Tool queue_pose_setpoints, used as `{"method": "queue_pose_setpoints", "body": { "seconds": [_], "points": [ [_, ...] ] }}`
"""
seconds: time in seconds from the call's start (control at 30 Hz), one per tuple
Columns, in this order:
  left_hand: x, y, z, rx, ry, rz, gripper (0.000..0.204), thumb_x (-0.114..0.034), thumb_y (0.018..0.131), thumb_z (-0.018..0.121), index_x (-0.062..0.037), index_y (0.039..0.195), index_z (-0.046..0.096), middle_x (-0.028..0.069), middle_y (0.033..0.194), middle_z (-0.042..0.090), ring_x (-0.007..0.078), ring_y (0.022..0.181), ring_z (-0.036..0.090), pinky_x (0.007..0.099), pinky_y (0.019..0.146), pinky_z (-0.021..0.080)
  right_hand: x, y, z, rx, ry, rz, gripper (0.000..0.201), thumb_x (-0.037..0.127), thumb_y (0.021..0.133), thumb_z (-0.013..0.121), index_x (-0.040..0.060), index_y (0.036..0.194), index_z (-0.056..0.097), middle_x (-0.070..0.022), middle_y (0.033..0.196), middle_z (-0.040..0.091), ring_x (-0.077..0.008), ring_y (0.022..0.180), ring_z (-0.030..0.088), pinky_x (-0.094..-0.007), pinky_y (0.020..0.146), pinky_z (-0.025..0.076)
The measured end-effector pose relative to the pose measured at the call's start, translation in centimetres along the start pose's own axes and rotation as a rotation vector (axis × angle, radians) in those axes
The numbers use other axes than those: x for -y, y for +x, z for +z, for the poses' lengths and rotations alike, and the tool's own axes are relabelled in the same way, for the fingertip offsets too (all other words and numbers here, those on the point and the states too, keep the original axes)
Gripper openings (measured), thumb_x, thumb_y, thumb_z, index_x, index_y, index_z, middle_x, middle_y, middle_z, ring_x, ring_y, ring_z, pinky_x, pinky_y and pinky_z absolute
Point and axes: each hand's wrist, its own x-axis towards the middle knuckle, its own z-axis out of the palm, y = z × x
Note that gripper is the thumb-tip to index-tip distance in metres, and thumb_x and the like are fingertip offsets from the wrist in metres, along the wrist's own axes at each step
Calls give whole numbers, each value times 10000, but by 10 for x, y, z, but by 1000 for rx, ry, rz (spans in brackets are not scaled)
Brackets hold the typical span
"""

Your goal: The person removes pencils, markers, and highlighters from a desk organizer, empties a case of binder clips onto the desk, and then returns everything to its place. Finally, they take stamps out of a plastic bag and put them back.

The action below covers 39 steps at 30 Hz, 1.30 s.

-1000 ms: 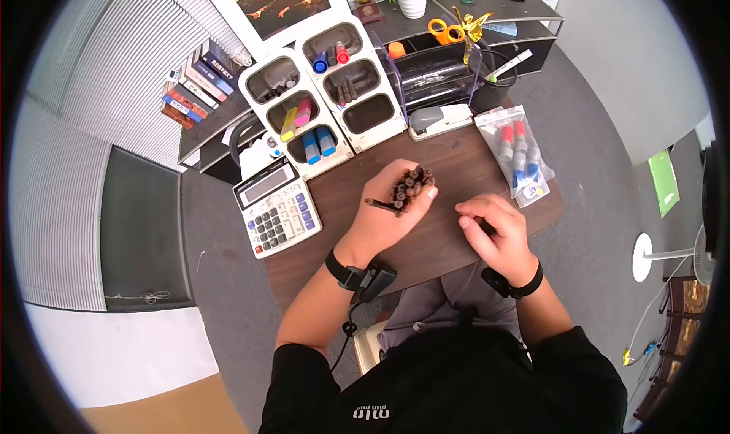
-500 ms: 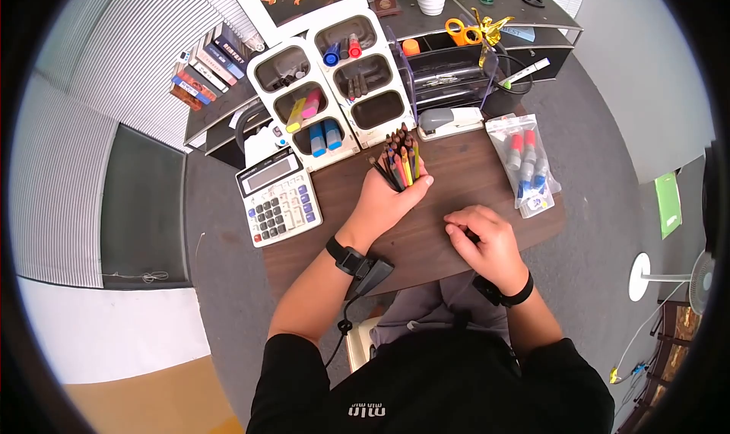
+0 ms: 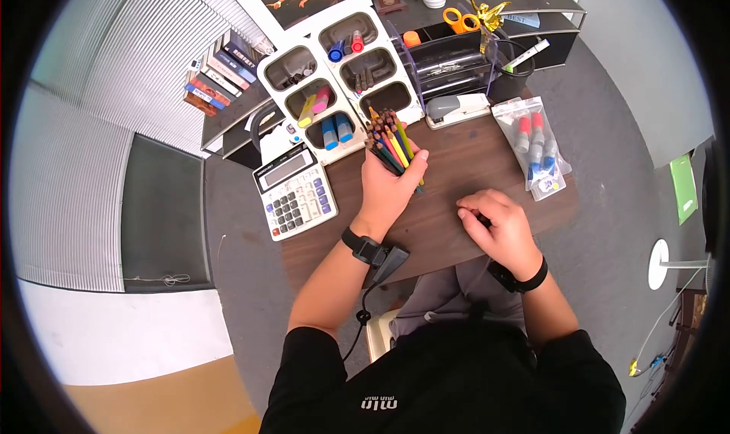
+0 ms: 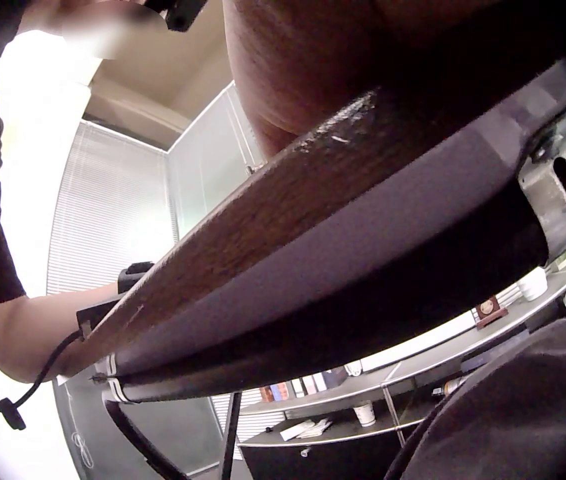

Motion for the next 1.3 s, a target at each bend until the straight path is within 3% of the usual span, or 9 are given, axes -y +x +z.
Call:
{"method": "queue_pose_setpoints", "body": {
  "seconds": [0.37, 0.53, 0.57, 0.73, 0.83, 0.9, 1.0, 1.1, 1.3],
  "points": [
    [3, -2, -2, -12, 27, 189, 561, 59, 896, 738, 2, 1375, 451, 42, 994, 643, 101, 864, 625, 257, 759, 539, 3, 0, -1, 16, -11, 20, 96, 69, 892, 752, 24, 972, 724, -116, 862, 692, -307, 761, 675, -391, 684, 551],
    [4, -2, -1, 64, 31, 86, 393, 31, 901, 749, -7, 1243, 558, 31, 956, 651, 96, 836, 637, 261, 727, 541, 2, 0, 0, 7, -19, 6, 90, 69, 895, 750, 25, 968, 725, -115, 863, 693, -307, 760, 675, -390, 687, 551],
    [3, -6, 2, -5, 39, 63, 244, -27, 897, 786, -21, 1078, 622, 4, 879, 650, 68, 778, 609, 241, 714, 515, 2, 0, -1, 3, -23, 3, 87, 69, 896, 749, 24, 967, 725, -115, 862, 693, -307, 759, 676, -390, 688, 551],
    [-7, -1, -4, -30, 164, 196, 182, 20, 938, 720, -43, 1009, 564, 28, 885, 637, 96, 774, 622, 264, 683, 529, 1, -1, -3, 10, 23, 18, 78, 71, 907, 745, 22, 964, 725, -114, 864, 696, -303, 755, 679, -388, 681, 554],
    [-32, 5, -7, 125, 192, 73, 193, -4, 950, 712, -60, 1047, 556, 20, 860, 608, 105, 732, 602, 279, 651, 514, 1, -1, -3, 1, 48, 29, 76, 72, 910, 746, 23, 964, 725, -113, 866, 699, -298, 752, 680, -383, 676, 557],
    [-36, 10, -7, 308, -414, -428, 210, -65, 971, 705, -91, 1105, 544, 12, 847, 575, 111, 716, 587, 292, 629, 494, 0, -1, -4, 6, 56, 37, 75, 72, 911, 747, 23, 963, 725, -112, 868, 701, -296, 750, 681, -380, 674, 558],
    [-2, 11, -22, 414, -842, -764, 237, -170, 1024, 672, -111, 1227, 563, 16, 902, 590, 129, 822, 623, 322, 709, 530, 0, 0, -3, 27, 42, 36, 76, 73, 910, 749, 25, 964, 726, -114, 870, 703, -291, 748, 681, -377, 671, 558],
    [11, -8, -20, 253, -680, -780, 334, -226, 1054, 631, -99, 1355, 560, 49, 1013, 656, 191, 961, 670, 411, 852, 589, -1, 1, -3, 35, 26, 60, 76, 72, 909, 751, 27, 965, 727, -114, 871, 704, -289, 746, 680, -376, 665, 557],
    [12, -14, -20, 211, -934, -811, 459, -411, 1066, 581, -84, 1388, 579, 116, 1181, 685, 272, 1094, 685, 528, 986, 573, -1, 1, -1, 81, -28, 37, 133, 88, 893, 778, 31, 1005, 734, -107, 880, 705, -267, 748, 681, -376, 667, 556]
  ]
}}
